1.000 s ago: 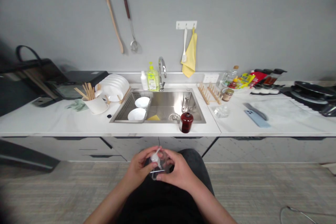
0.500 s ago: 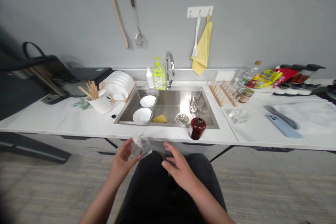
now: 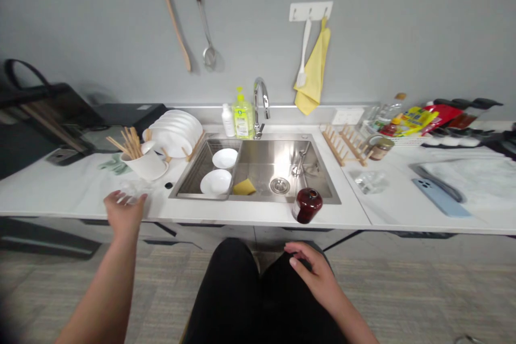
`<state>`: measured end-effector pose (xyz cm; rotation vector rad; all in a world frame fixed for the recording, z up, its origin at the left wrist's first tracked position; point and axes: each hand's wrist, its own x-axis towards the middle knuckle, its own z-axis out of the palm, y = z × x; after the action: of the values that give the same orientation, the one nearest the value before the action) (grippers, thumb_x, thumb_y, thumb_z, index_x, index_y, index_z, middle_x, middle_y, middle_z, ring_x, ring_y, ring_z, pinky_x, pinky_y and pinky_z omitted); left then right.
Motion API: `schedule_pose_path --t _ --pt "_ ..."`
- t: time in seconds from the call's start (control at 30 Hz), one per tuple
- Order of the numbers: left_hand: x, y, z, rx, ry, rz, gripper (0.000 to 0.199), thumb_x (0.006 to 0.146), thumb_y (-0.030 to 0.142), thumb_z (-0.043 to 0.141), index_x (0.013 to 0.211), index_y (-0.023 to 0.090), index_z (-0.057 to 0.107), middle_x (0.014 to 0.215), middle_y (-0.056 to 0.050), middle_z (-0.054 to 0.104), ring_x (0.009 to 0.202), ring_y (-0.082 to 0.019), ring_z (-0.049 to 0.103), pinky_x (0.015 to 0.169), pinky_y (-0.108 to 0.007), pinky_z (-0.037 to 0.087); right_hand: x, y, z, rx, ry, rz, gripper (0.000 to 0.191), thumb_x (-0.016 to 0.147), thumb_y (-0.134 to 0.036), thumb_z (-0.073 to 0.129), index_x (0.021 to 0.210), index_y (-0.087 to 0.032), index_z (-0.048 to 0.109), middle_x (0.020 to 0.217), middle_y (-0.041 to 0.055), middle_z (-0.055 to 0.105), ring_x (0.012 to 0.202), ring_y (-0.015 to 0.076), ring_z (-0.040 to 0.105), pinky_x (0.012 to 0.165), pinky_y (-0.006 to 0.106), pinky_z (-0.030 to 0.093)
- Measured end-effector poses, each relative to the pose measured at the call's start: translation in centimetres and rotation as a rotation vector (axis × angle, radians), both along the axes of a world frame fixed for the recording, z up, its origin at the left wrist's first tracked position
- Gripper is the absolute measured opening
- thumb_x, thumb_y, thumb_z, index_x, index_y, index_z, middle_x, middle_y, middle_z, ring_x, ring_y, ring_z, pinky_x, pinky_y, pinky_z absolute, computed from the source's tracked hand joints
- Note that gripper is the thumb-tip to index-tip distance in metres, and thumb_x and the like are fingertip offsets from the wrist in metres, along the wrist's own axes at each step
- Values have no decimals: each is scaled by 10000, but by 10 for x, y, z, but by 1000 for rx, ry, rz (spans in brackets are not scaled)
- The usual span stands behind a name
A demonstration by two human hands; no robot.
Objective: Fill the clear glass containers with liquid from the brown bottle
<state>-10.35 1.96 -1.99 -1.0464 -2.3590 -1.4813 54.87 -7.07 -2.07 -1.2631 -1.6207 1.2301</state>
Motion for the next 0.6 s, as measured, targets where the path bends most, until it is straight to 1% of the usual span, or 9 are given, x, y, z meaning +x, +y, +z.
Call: schedule_pose_path --t 0.1,0.2,0.27,0.33,0.4,0.47,0.5,0.53,0.6 --pt "-5 15 -8 -36 -130 105 841 650 425 990 1298 225 493 1306 -120 702 1129 -324 739 1084 -638 617 17 -5 10 0 14 -55 533 1014 -724 743 1258 -265 861 1230 167 873 1150 386 848 1088 579 686" --pt "-10 20 -12 -65 -120 108 898 617 446 1004 1330 247 496 1421 -149 695 1277 -398 732 1169 -713 563 42 -3 15 25 -14 -179 537 979 -737 767 1186 -253 873 1098 153 886 1018 378 859 996 557 713" --pt "-8 15 -14 -38 -97 108 976 588 488 1008 1373 250 479 1572 -189 626 1449 -460 648 1247 -738 499 65 6 16 68 -50 -295 517 958 -734 783 1091 -241 866 998 136 872 954 366 843 927 524 713" --pt "3 4 -15 40 2 119 1019 596 525 986 1428 244 468 1691 -206 532 1580 -497 532 1321 -739 420 93 23 18 140 -79 -450 490 937 -721 797 989 -235 823 906 110 828 897 337 804 875 486 694" --pt "29 -10 -13 135 207 84 962 690 532 917 1498 245 480 1708 -182 524 1609 -491 497 1347 -735 388 123 50 19 254 -106 -654 481 905 -714 805 951 -239 746 870 69 755 838 291 744 847 459 672" --pt "72 -21 -8 192 384 -36 904 767 480 855 1562 257 486 1683 -160 556 1593 -468 515 1326 -735 416 154 84 21 365 -159 -876 519 851 -695 834 1063 -241 700 1001 67 732 892 277 725 873 460 662" --pt "98 -23 -5 215 431 -121 860 797 471 834 1555 232 505 1647 -179 584 1578 -471 530 1313 -734 429 168 102 21 419 -190 -969 606 809 -683 856 1174 -232 681 1113 94 728 986 298 730 907 472 657" --pt "125 -22 -2 228 439 -215 798 824 461 817 1523 202 533 1606 -205 609 1557 -473 552 1301 -727 443 181 121 21 455 -218 -1038 750 765 -675 871 1310 -214 643 1258 140 709 1112 331 723 953 491 651" --pt "179 -14 5 168 419 -428 664 902 425 788 1479 174 576 1572 -236 627 1553 -451 564 1312 -682 446 201 156 21 415 -285 -1079 1077 689 -680 897 1549 -164 505 1543 240 594 1340 390 657 1101 545 606"
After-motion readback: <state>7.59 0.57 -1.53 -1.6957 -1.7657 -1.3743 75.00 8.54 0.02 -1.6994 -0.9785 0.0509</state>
